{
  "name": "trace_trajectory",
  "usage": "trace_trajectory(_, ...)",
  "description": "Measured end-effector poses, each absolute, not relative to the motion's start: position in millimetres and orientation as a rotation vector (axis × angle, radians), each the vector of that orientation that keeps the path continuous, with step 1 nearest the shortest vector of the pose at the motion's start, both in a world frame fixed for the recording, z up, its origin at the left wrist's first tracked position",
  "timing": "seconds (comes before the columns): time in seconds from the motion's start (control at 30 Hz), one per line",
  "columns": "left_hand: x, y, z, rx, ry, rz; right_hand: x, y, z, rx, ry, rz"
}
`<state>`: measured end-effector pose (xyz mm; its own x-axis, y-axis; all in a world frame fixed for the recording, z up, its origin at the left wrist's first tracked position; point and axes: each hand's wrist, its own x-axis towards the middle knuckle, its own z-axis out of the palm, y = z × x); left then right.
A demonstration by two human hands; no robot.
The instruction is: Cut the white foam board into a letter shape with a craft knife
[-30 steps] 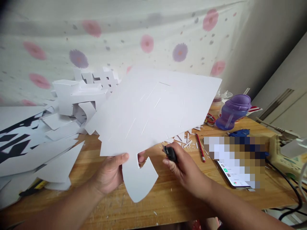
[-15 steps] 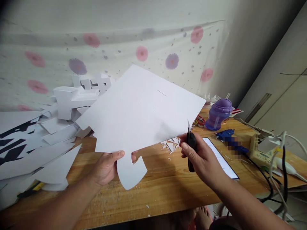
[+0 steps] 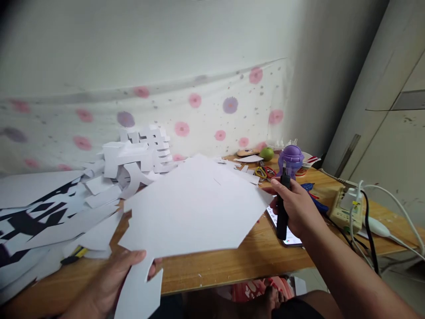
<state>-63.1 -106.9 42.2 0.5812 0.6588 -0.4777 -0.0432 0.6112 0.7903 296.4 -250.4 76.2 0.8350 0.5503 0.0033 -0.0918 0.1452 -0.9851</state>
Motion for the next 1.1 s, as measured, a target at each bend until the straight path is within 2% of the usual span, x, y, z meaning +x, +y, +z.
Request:
trace_trajectory(0.2,-67.1,-128.9,33.9,0.714,0.9,0.474,298.7,-245.5,59.6,-1.506,-0.526,0.525)
trace_trajectory(0.57,-67.9,-105.0,29.5,0.897,0.92,0.521,290.7,-227.0,24.5,-1.794,-0.827,0.468)
trace_trajectory(0.73,-80.8,-87.9,30.0,1.166,0.982,0.372,288.0,-220.4,20.8,-1.799,-0.853,0.451)
trace_trajectory(0.93,-95.6,-60.4,28.5,1.618,1.114,0.036,281.6,-218.0,26.3,-1.737,-0.851,0.474)
trace_trajectory(1.1,-83.6,-66.2,30.6,1.848,1.066,-0.1,276.2,-216.0,30.7,-1.728,-0.846,0.474)
